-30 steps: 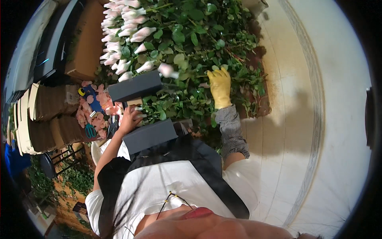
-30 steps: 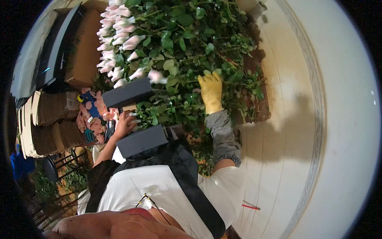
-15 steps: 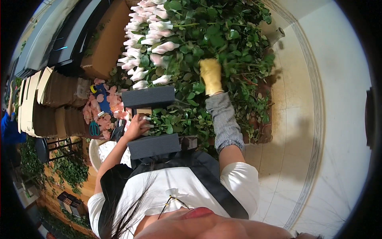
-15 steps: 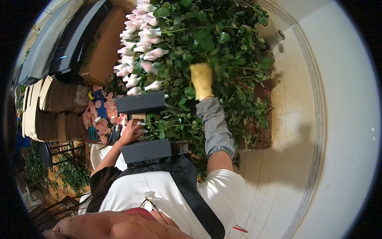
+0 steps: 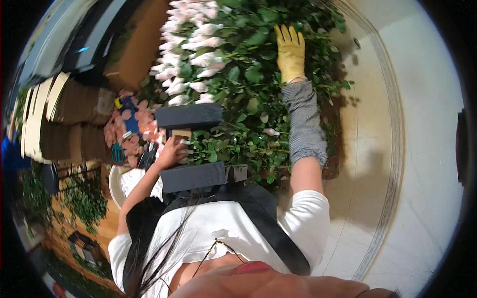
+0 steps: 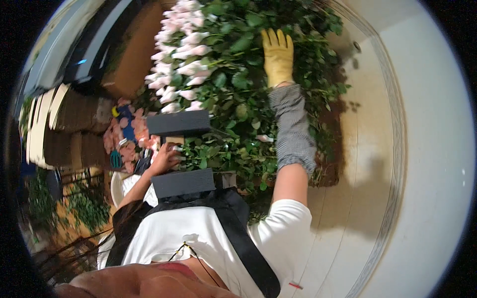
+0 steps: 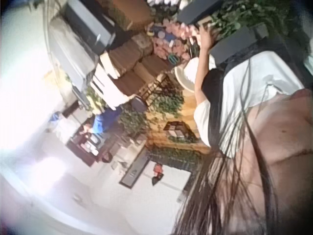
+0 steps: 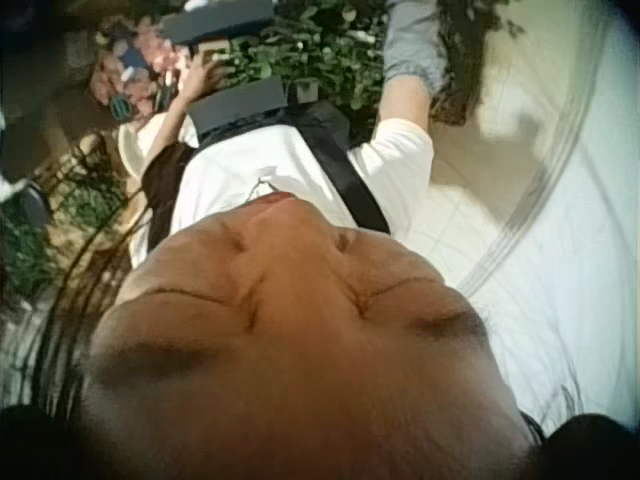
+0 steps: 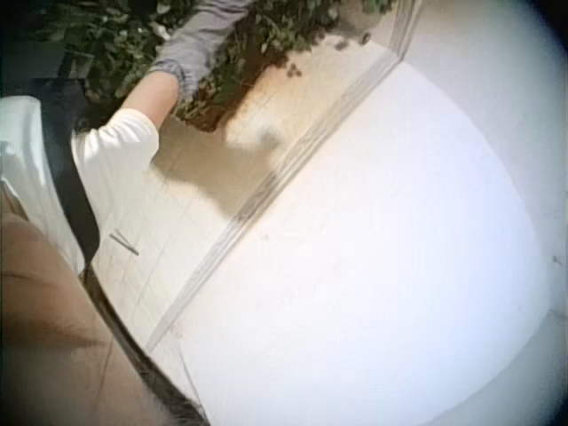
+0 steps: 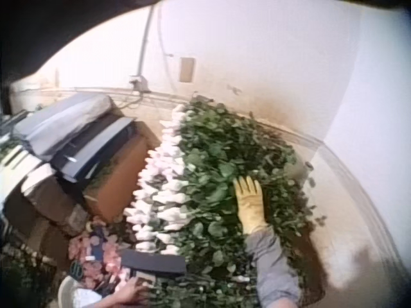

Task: The person places individual pink rose heads into a black rectangular grid box, fills the gaps with small white paper inserts, and then prepares a floral foam base to insert leafy green stems.

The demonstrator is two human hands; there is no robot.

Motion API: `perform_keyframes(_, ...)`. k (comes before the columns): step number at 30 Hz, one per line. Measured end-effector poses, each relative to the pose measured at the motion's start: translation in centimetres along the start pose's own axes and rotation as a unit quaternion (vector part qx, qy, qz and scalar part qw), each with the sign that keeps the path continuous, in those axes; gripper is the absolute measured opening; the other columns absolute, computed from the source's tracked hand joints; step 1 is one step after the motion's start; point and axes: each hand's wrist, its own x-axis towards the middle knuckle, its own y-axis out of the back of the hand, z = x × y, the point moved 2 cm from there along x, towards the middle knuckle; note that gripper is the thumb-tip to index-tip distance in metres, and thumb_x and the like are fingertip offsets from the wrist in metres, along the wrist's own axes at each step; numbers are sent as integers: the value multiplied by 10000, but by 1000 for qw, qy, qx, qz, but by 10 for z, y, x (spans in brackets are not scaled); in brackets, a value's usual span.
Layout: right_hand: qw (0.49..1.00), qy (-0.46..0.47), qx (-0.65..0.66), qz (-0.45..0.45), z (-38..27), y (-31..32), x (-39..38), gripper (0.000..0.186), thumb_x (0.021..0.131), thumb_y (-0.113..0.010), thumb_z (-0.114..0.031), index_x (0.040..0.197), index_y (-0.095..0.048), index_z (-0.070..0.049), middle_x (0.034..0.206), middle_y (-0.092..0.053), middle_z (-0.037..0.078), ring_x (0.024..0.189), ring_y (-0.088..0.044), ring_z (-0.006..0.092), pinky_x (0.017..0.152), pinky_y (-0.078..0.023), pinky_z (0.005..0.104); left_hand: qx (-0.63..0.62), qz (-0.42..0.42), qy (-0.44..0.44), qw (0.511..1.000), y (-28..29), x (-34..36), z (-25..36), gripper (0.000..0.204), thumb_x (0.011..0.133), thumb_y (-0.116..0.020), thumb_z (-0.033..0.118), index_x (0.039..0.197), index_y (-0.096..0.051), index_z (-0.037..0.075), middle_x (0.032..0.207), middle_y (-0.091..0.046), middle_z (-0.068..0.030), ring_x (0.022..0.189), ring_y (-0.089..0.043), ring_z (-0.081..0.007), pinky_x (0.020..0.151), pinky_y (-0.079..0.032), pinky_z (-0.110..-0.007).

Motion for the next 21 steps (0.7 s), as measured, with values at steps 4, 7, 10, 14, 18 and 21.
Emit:
perform_keyframes(4,990,-119,55,-48,14,6,5,212,836,-584,-64,963,-748,-108,791,-670,92,773,-587,312,706,-494,444,10,-2,15,1000,4,-6,-2,355,740,-788,151,1077,-686,100,1268,-535,-177,1192,-500,-407,1001,-433,-471)
perform_keyframes(7,727,-443,505,143,26,81,-10,224,860,-591,-39,1014,-743,-95,800,-706,108,716,-665,263,672,-529,348,6,-3,27,1000,6,-9,1,339,741,-789,156,1061,-689,105,1256,-540,-178,1160,-511,-408,983,-449,-469)
perform_keyframes(10,962,-257,93,-5,34,157,-58,271,782,-613,58,1046,-667,40,1003,-701,184,876,-682,308,789,-533,404,-13,25,13,1000,4,-10,2,393,732,-795,165,1099,-664,115,1211,-549,-157,1111,-515,-392,970,-445,-459)
perform_keyframes(14,817,-309,343,-344,-61,195,-132,473,762,-580,109,1227,-575,21,1163,-644,237,1016,-646,357,841,-532,430,-87,45,119,988,7,-11,9,595,722,-827,165,1250,-569,76,1165,-574,-179,1057,-555,-400,916,-480,-445)
perform_keyframes(18,863,-172,346,-325,-166,135,-243,325,765,-559,91,1008,-721,-51,1052,-711,144,992,-677,282,824,-540,394,69,11,39,997,8,2,16,661,737,-825,270,1284,-549,21,1153,-626,-169,1016,-613,-389,867,-511,-453)
perform_keyframes(21,903,-175,207,-332,-206,104,-257,183,817,-551,-42,919,-700,-74,875,-694,80,818,-675,274,742,-536,398,109,18,13,994,13,-3,9,642,752,-804,328,1273,-576,32,1167,-620,-148,1063,-596,-346,905,-490,-448)
